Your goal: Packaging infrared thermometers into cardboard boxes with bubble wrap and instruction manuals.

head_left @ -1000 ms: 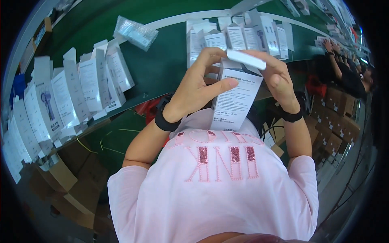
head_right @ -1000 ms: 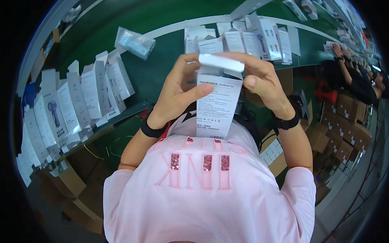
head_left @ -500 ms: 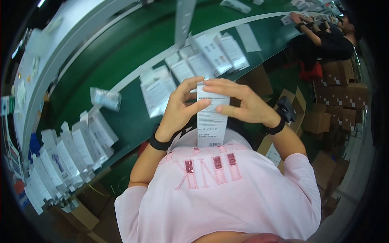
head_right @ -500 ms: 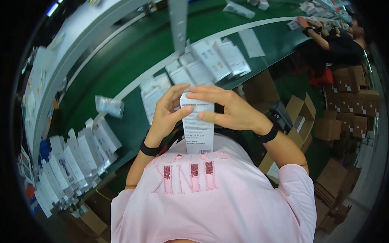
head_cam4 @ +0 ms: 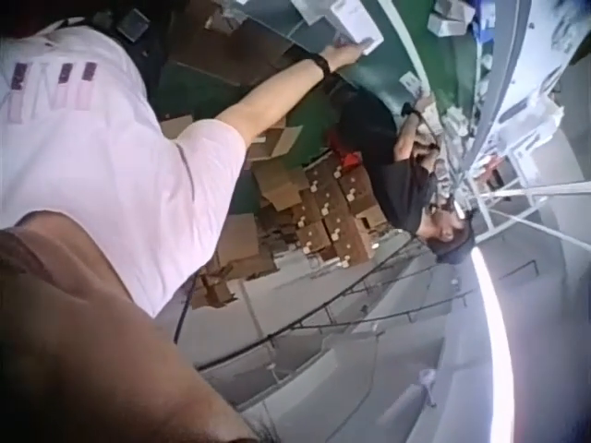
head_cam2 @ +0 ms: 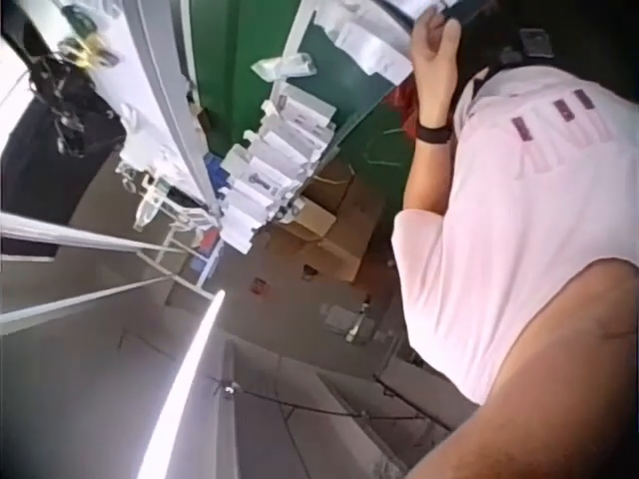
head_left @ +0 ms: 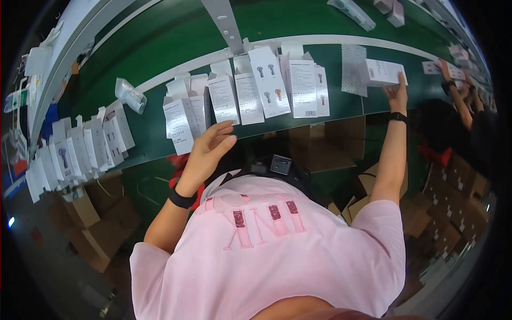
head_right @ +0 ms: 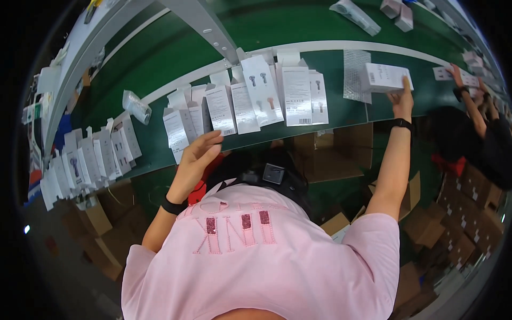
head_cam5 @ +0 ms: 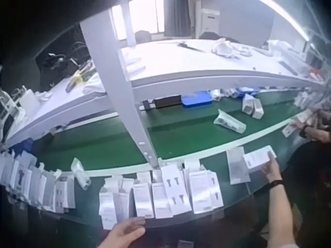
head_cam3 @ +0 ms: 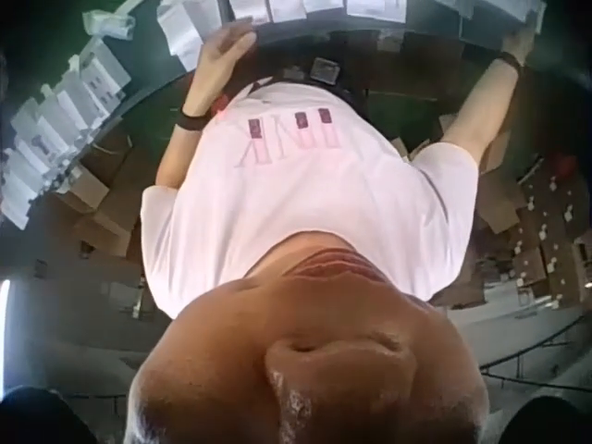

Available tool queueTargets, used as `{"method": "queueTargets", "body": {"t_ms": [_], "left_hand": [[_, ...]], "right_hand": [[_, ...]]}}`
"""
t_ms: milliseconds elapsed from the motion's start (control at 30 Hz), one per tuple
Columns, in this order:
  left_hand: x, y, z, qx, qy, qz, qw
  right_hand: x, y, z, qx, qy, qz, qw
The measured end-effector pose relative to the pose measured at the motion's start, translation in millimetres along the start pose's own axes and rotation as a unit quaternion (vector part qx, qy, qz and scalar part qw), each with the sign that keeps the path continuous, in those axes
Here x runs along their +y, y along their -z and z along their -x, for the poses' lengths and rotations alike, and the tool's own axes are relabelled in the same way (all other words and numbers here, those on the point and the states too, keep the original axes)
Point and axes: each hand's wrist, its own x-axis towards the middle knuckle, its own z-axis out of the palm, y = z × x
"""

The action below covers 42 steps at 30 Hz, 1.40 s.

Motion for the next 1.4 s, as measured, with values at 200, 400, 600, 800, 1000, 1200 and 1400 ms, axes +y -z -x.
{"method": "queueTargets", "body": {"t_ms": [200, 400, 600, 800, 1000, 1200, 1400], "left_hand": [[21.0, -27.2, -24.7, 0.080, -0.014, -0.014, 0.997], [48.2, -80.8, -86.6, 0.112, -0.225, -0.244, 0.937], [36.5, -87.9, -87.2, 0.127, -0.211, -0.216, 0.945], [25.2, -63.2, -69.2, 0.210, -0.156, -0.206, 0.943], [60.4, -69.0, -81.4, 0.165, -0.209, -0.200, 0.943], [137.8, -83.6, -118.9, 0.186, -0.408, -0.506, 0.737], [125.4, -65.1, -100.4, 0.110, -0.527, -0.197, 0.819]], "right_hand": [[41.1, -17.2, -77.3, 0.258, 0.069, 0.388, 0.882], [-2.2, -111.0, -106.8, 0.148, 0.508, 0.493, 0.690], [14.1, -230.3, -145.9, 0.054, 0.347, 0.656, 0.667], [38.0, -247.2, -173.8, -0.082, 0.277, 0.687, 0.667], [-3.3, -238.0, -73.1, -0.184, 0.316, 0.627, 0.688], [-104.0, -218.4, 174.6, -0.446, 0.231, 0.503, 0.703], [-145.6, -177.2, 265.4, -0.391, 0.614, 0.263, 0.633]]}}
